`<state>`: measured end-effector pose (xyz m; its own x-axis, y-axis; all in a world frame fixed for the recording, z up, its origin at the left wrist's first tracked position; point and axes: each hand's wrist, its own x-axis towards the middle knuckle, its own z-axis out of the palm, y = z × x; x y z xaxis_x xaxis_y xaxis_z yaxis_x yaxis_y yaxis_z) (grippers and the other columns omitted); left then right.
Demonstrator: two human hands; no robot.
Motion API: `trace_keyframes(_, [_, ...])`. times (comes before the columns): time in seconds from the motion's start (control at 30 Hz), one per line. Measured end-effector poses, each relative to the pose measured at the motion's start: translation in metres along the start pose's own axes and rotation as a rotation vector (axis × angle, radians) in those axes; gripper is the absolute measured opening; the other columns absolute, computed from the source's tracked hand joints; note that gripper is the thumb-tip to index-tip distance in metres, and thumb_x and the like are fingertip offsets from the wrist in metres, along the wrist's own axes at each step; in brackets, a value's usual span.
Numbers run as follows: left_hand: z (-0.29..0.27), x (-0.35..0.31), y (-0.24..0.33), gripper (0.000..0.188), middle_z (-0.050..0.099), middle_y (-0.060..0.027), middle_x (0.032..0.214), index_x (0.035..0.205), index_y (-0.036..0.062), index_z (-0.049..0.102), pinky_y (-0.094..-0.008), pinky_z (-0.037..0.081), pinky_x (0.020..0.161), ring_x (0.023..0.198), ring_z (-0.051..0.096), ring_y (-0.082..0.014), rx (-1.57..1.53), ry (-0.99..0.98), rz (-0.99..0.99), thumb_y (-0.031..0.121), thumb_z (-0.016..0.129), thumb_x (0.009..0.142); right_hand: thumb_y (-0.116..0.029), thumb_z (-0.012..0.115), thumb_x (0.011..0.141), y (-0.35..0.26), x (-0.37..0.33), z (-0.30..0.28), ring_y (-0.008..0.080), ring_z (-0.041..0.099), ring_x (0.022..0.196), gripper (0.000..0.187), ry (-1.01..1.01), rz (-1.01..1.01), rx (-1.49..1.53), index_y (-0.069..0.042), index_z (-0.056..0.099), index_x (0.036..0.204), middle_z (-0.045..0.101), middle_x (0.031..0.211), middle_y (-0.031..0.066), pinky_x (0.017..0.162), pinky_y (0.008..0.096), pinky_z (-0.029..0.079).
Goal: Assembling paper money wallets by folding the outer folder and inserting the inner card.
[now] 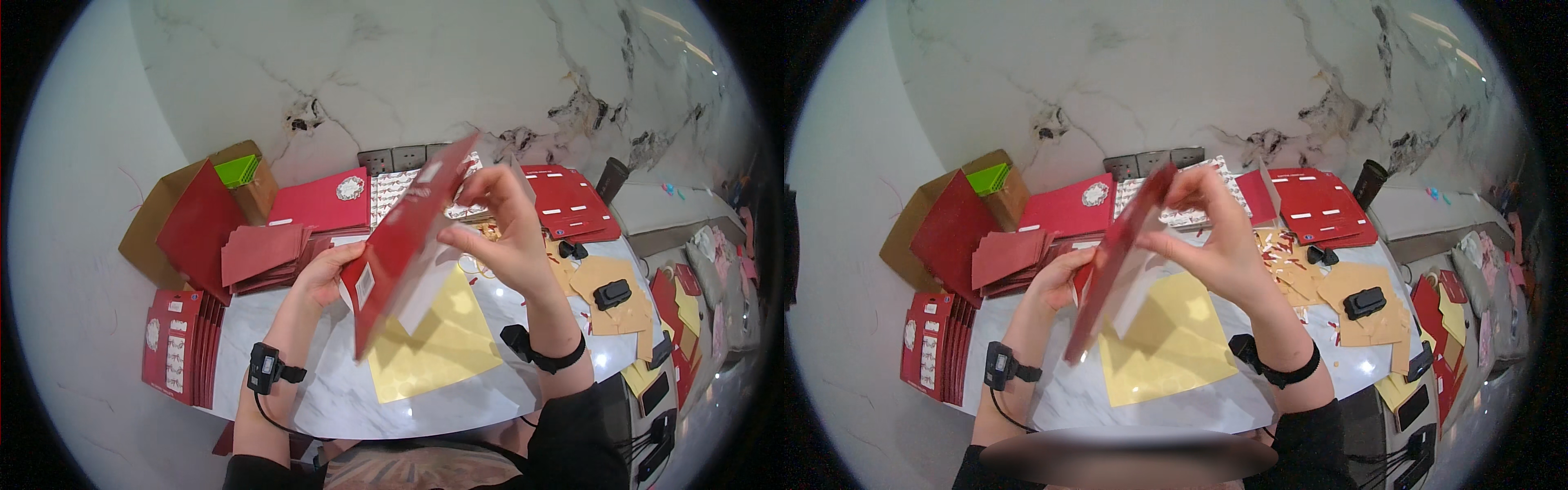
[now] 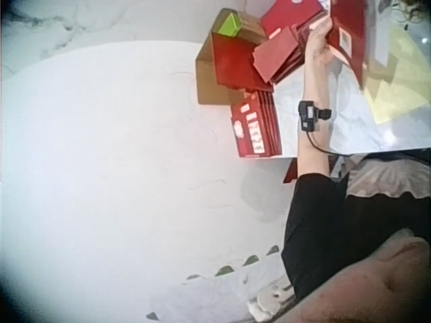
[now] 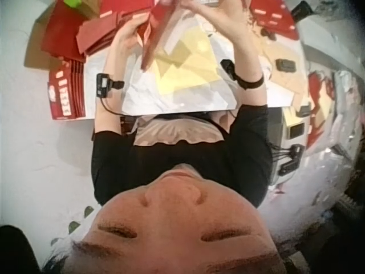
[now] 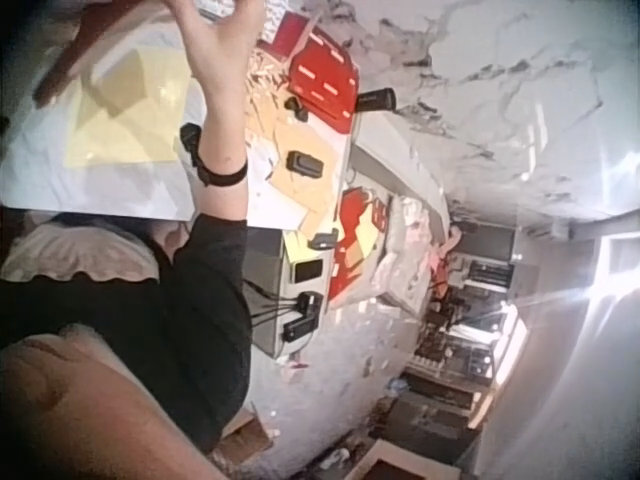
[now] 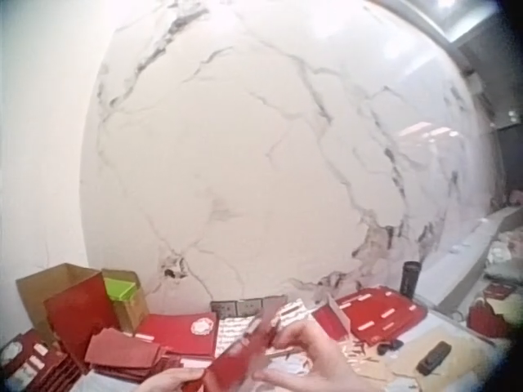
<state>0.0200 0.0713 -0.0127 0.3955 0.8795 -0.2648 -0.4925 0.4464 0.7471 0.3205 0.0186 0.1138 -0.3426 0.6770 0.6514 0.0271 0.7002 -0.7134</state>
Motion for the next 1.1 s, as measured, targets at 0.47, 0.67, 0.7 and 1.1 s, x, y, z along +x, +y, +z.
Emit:
trace_keyframes(0.47, [-0.012,0.003,-0.009,0.024,0.071,-0.0135,0.108,0.111,-0.0041,0.067,-0.0344,0.058,0.086,0.095,0.070,-0.0203,0.148,-0.045,-0.143,0.007,0.068,0.090,-0.009,0.086,0.074,-0.008,-0.007,-0.010,0.0120,0.067,0.082,0.018,-0.341,0.054,0.116,0.001,0.077,0.085,0.075,0.088,0.0090,0.082,0.0275,0.050])
trace_keyframes(0.67, [-0.014,0.003,-0.008,0.024,0.073,-0.0130,0.100,0.107,-0.0043,0.069,-0.0331,0.059,0.083,0.090,0.071,-0.0193,0.246,-0.027,-0.177,0.008,0.072,0.087,-0.016,0.084,0.079,-0.013,-0.009,-0.011,0.0153,0.067,0.088,0.025,-0.509,-0.002,0.136,0.003,0.075,0.092,0.074,0.091,0.0111,0.082,0.0281,0.051])
trace_keyframes(0.7, [-0.015,0.002,-0.007,0.024,0.073,-0.0125,0.099,0.107,-0.0039,0.069,-0.0323,0.058,0.083,0.089,0.071,-0.0187,0.246,-0.043,-0.184,0.009,0.073,0.087,-0.016,0.084,0.079,-0.013,-0.010,-0.007,0.0153,0.067,0.088,0.025,-0.512,-0.003,0.140,0.003,0.075,0.092,0.074,0.091,0.0111,0.082,0.0281,0.051])
trace_keyframes(1.1, [-0.019,-0.051,0.035,0.023,0.070,-0.0079,0.097,0.106,-0.0013,0.071,-0.0285,0.051,0.084,0.091,0.065,-0.0153,0.962,0.254,0.833,0.012,0.053,0.099,-0.025,0.054,0.103,-0.005,-0.001,0.010,0.0144,0.068,0.103,0.033,-0.225,0.397,0.428,-0.001,0.062,0.125,0.071,0.113,0.0080,0.087,0.0296,0.054])
